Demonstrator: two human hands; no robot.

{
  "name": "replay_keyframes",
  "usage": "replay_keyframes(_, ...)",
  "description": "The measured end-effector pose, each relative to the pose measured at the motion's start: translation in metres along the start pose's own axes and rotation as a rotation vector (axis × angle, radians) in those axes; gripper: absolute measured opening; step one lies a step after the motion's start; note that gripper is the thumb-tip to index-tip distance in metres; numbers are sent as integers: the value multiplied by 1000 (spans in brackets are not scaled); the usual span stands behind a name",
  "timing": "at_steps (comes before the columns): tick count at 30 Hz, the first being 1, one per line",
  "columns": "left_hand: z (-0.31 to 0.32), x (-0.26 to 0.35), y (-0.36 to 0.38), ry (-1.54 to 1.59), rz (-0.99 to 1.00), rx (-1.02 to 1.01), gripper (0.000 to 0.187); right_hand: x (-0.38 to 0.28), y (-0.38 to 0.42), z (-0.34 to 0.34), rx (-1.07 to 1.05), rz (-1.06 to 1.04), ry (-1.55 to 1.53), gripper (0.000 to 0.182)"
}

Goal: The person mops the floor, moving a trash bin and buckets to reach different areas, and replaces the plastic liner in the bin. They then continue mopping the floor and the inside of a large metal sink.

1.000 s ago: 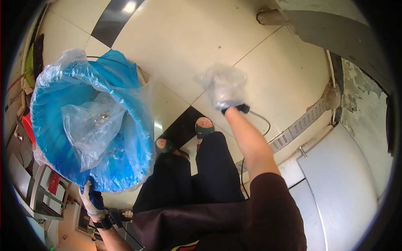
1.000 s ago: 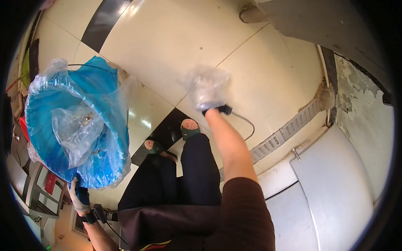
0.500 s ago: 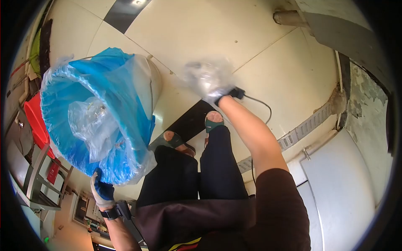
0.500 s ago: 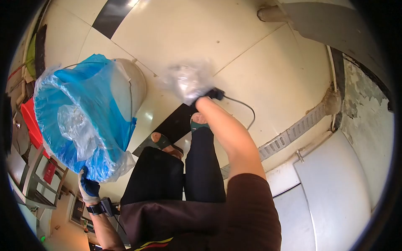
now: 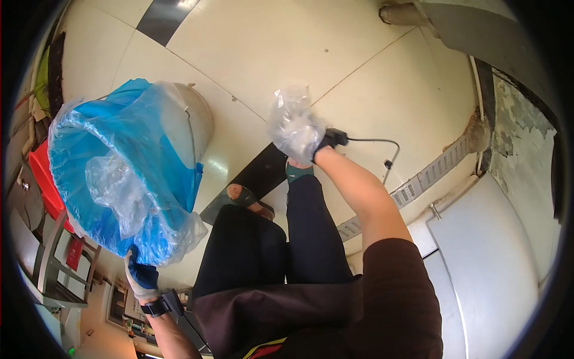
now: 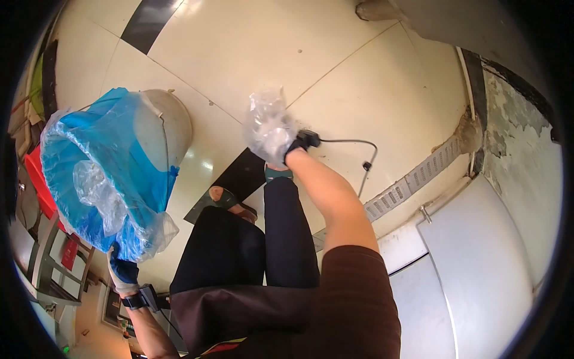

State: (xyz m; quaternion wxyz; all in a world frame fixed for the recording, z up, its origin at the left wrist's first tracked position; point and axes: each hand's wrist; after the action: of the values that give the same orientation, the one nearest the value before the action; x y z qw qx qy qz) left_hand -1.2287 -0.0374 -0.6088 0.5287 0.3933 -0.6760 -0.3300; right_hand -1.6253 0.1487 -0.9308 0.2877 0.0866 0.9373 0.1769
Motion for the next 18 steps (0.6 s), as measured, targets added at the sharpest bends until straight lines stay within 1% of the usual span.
replay_keyframes(1,2,-1,0,1,8,-17,34,2,11,-14,2,3,1,45)
replay_keyframes(3,5,-3,-1,-8,19,-36,34,1,29,-38,-429,120,61,42)
replay_keyframes(4,6,-4,-1,-5,14,-31,35,2,45,-38,-427,124,54,42)
replay_keyframes(6,6,-5,-2,3,24,-28,35,6,66,-38,-189,146,93,42)
replay_keyframes(7,8,-4,-2,3,27,-55,35,8,66,-36,-271,231,16,42)
replay_keyframes(8,9,-4,-1,1,26,-83,36,12,71,-37,-272,236,14,42)
replay_keyframes(10,10,-5,-3,5,32,-76,37,-2,52,-90,-328,16,396,38)
replay_keyframes(12,11,-5,-5,5,19,-61,38,2,19,-88,-414,-121,283,37)
replay_keyframes(13,12,-5,-6,-9,15,-57,38,4,0,-73,-426,-119,277,37)
replay_keyframes(16,14,-9,-9,6,20,-50,37,18,-87,8,246,-16,1177,30)
replay_keyframes(17,12,-11,-8,23,7,-42,36,18,-100,20,492,24,1456,28)
replay_keyframes(18,10,-12,-8,22,7,-35,36,7,-100,2,492,20,1450,28)
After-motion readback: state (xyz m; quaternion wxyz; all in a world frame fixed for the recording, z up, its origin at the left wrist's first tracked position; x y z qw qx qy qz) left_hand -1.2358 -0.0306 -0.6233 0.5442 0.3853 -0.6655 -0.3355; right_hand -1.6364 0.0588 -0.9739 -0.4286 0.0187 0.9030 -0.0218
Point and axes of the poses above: each hand's wrist, its own y-axis away from the middle knuckle, its own z-axis out of the palm, x = y × z, and after that the axes turned 12 degrees about -y, right-handed
